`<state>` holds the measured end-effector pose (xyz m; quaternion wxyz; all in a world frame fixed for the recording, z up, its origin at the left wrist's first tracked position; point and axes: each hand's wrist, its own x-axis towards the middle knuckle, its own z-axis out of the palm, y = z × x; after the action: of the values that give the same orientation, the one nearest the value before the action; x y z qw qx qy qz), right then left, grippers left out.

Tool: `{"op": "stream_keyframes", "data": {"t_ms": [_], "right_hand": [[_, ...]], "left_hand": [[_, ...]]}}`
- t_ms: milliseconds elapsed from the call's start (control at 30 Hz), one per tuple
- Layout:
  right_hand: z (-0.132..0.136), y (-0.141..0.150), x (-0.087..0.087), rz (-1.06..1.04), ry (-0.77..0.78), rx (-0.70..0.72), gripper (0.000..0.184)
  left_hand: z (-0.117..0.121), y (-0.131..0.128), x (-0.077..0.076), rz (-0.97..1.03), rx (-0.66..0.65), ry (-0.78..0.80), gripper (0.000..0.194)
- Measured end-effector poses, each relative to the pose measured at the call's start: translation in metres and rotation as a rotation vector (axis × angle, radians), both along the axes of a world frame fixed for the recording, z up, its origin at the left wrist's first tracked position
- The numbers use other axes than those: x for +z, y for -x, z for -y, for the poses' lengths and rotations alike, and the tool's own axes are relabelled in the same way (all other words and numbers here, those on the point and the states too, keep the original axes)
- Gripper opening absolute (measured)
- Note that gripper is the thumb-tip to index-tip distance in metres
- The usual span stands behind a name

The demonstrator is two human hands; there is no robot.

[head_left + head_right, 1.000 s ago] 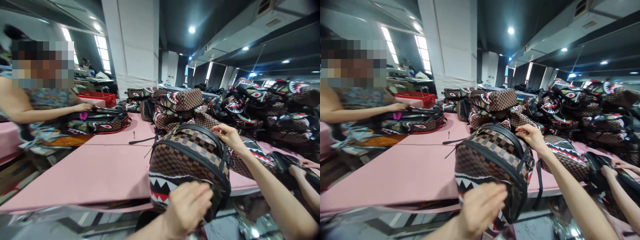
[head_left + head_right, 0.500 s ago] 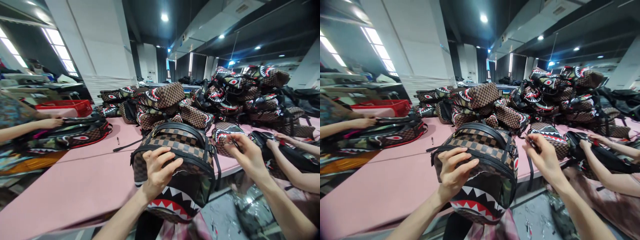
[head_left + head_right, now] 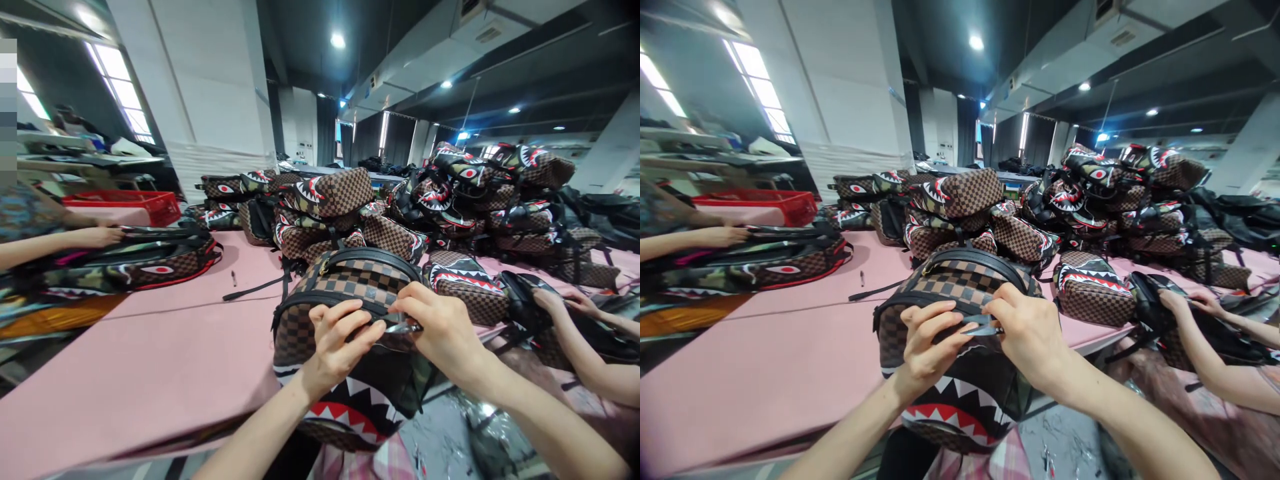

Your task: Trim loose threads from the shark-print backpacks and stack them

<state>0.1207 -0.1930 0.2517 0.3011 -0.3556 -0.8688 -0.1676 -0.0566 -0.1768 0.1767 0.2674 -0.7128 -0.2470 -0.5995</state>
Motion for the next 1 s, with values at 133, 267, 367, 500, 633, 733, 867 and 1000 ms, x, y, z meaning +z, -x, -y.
{"op": "stream_keyframes", "data": {"t_ms": [133, 267, 367, 500, 633, 733, 867, 1000], "right_hand": [[0.004, 0.0, 0.0, 0.093, 0.007, -0.131, 0.023], [-0.005, -0.016, 0.007, -0.229, 0.18, -0.102, 0.019], [-0.008, -0.022, 0.013, -0.32, 0.295, -0.031, 0.019], [0.003, -0.011, 0.014, -0.095, 0.158, 0.027, 0.02], [0.016, 0.005, 0.018, 0.27, -0.02, -0.106, 0.029], [0.015, 0.012, 0.023, 0.42, 0.032, -0.217, 0.025], [0.003, 0.011, 0.027, 0.329, 0.24, -0.234, 0.018], [-0.007, -0.003, 0.027, -0.037, 0.453, -0.121, 0.015]], "left_hand": [[-0.004, 0.002, -0.005, -0.003, -0.052, 0.002, 0.018], [-0.005, 0.003, -0.007, -0.008, -0.036, 0.016, 0.026], [-0.003, 0.004, -0.007, -0.032, -0.053, 0.006, 0.026], [-0.003, 0.005, -0.008, -0.05, -0.075, 0.012, 0.025], [-0.006, 0.006, -0.012, -0.061, -0.112, 0.001, 0.022], [-0.009, 0.005, -0.014, -0.043, -0.149, -0.027, 0.018], [-0.009, 0.003, -0.013, 0.001, -0.15, -0.048, 0.016], [-0.008, 0.003, -0.01, -0.026, -0.109, -0.038, 0.024]]}}
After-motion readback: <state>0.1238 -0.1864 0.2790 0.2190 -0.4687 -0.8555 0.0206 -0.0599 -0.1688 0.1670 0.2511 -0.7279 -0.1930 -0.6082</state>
